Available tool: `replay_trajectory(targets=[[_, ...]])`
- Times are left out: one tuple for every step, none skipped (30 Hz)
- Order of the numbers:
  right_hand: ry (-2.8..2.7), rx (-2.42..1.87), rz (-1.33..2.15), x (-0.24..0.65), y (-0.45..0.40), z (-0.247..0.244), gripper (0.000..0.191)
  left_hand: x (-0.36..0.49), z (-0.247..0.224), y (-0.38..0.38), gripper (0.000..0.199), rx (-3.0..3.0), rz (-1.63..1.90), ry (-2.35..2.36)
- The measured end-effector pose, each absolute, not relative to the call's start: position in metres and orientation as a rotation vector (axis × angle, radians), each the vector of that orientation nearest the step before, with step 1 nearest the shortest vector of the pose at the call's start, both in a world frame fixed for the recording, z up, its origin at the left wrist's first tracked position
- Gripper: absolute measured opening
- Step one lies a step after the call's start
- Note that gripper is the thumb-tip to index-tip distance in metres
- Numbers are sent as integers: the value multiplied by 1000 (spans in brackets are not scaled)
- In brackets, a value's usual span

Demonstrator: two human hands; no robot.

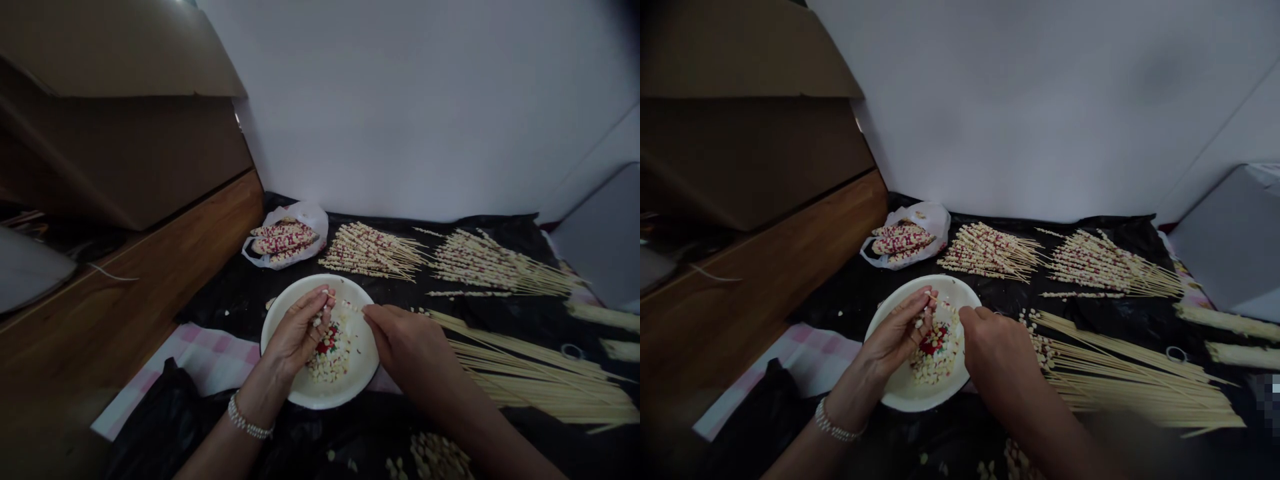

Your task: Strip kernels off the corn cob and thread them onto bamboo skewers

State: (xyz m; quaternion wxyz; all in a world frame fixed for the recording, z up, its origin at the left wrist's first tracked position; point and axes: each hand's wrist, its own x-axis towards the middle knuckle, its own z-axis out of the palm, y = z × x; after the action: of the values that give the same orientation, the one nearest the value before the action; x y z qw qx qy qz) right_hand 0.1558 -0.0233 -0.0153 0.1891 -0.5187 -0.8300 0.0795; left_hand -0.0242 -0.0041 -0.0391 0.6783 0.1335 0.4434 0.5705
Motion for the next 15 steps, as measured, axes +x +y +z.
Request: replay_trajectory(targets=[[-2330,-1455,220,156,-23,-16,26,-25,-40,-4,13,317,1278,1002],[-2327,-1454,216,156,-23,-16,26,-25,-40,-4,12,336,1275,1013],[-2322,-1457,212,156,-22,-17,26,-25,-41,-4,12,355,1270,1024],[-2318,-1461,214,156,-22,-17,26,-25,-41,-3,12,371,1265,1031],[-2318,-1465,222,155,-22,-17,26,-25,-42,-3,12,379,1265,1033],[-2319,-1472,234,155,-22,-17,26,-25,-42,-3,11,377,1265,1036],[-2320,-1481,244,155,-22,-17,26,-25,-42,-3,10,370,1268,1039],[-2325,-1488,254,155,-22,-17,26,-26,-42,-3,10,360,1273,1042],[-2331,-1496,261,155,-22,-16,25,-26,-43,-3,10,347,1278,1044],[-2338,-1505,265,155,-23,-16,25,-26,-43,-3,11,334,1280,1044],[-2340,-1516,261,155,-23,-15,24,-27,-44,-3,12,317,1278,1040],[-2343,-1524,259,155,-24,-15,25,-27,-44,-3,15,299,1275,1028],[-2344,-1530,257,155,-24,-14,25,-28,-45,-3,16,279,1271,1011],[-2343,-1535,255,155,-24,-14,25,-28,-45,-2,17,258,1264,993],[-2340,-1540,249,155,-24,-14,25,-29,-45,-2,18,243,1260,977]])
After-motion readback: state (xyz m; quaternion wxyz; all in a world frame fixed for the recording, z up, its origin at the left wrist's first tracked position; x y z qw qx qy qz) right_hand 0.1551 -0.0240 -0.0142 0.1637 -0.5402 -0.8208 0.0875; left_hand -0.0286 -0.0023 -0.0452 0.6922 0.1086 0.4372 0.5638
